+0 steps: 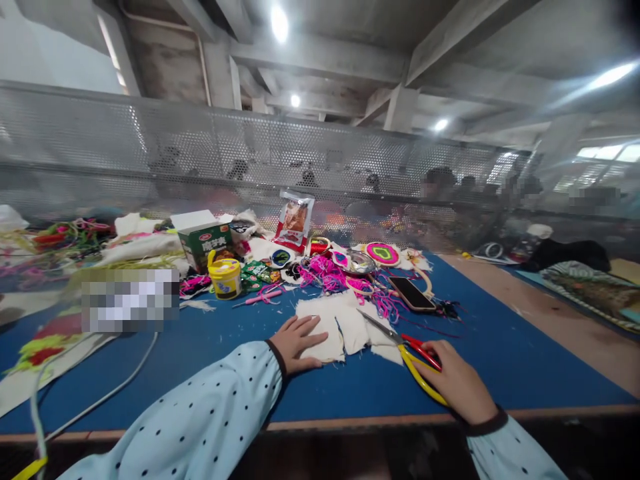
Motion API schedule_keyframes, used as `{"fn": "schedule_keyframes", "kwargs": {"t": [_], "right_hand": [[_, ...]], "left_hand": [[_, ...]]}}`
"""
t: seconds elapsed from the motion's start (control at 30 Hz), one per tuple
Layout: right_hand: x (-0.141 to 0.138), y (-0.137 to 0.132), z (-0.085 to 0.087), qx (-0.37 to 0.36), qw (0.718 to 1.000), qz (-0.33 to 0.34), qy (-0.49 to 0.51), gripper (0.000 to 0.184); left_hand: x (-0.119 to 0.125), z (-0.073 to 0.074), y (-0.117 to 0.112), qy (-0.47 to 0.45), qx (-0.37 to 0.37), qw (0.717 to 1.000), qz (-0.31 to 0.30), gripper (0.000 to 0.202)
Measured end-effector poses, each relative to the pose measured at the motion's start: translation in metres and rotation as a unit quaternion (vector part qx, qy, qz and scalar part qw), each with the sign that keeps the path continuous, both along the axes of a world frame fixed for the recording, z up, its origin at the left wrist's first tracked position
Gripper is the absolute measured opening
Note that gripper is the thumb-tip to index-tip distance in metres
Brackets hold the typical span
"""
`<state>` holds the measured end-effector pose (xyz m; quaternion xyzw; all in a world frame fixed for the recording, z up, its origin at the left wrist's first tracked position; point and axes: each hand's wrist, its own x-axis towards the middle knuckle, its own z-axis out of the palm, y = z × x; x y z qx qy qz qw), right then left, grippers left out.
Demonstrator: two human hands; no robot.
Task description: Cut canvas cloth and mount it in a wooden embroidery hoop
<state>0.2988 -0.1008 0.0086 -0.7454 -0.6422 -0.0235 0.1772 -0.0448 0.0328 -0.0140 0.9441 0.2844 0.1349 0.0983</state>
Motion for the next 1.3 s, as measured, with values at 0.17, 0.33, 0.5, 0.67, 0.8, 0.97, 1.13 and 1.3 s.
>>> {"fn": "schedule_keyframes", "kwargs": {"t": [0.17, 0.33, 0.5, 0.67, 0.8, 0.97, 1.13, 1.3], "right_hand": [[-0.004, 0.001, -0.004, 0.036, 0.998, 0.018, -0.037, 0.027], [-0.024, 0.001, 0.006, 0.063, 0.995, 0.049, -0.063, 0.025], [-0.078, 0.006, 0.032, 0.061, 0.987, 0.148, -0.016, 0.025], [-0.126, 0.054, 0.043, -0.012, 0.954, 0.297, -0.033, 0.036], [-0.141, 0.108, 0.036, -0.064, 0.929, 0.358, -0.068, 0.037], [-0.134, 0.139, 0.028, -0.071, 0.908, 0.405, -0.074, 0.040], [-0.121, 0.147, 0.018, -0.038, 0.904, 0.427, 0.007, 0.040], [-0.121, 0.150, 0.012, -0.033, 0.905, 0.422, 0.042, 0.034]], "left_hand": [[-0.007, 0.003, 0.006, 0.026, -0.021, 0.998, 0.045, 0.054], [-0.018, 0.008, 0.010, 0.031, -0.019, 0.996, 0.086, 0.053], [-0.024, 0.016, 0.010, 0.064, -0.019, 0.991, 0.120, 0.056], [-0.027, 0.012, 0.010, 0.086, 0.042, 0.984, 0.148, 0.060], [-0.023, -0.002, 0.011, 0.071, 0.124, 0.981, 0.129, 0.051], [-0.016, -0.013, 0.015, 0.030, 0.171, 0.978, 0.120, 0.039], [-0.010, -0.015, 0.018, -0.003, 0.173, 0.978, 0.116, 0.038], [0.000, -0.014, 0.021, 0.006, 0.176, 0.981, 0.079, 0.043]]}}
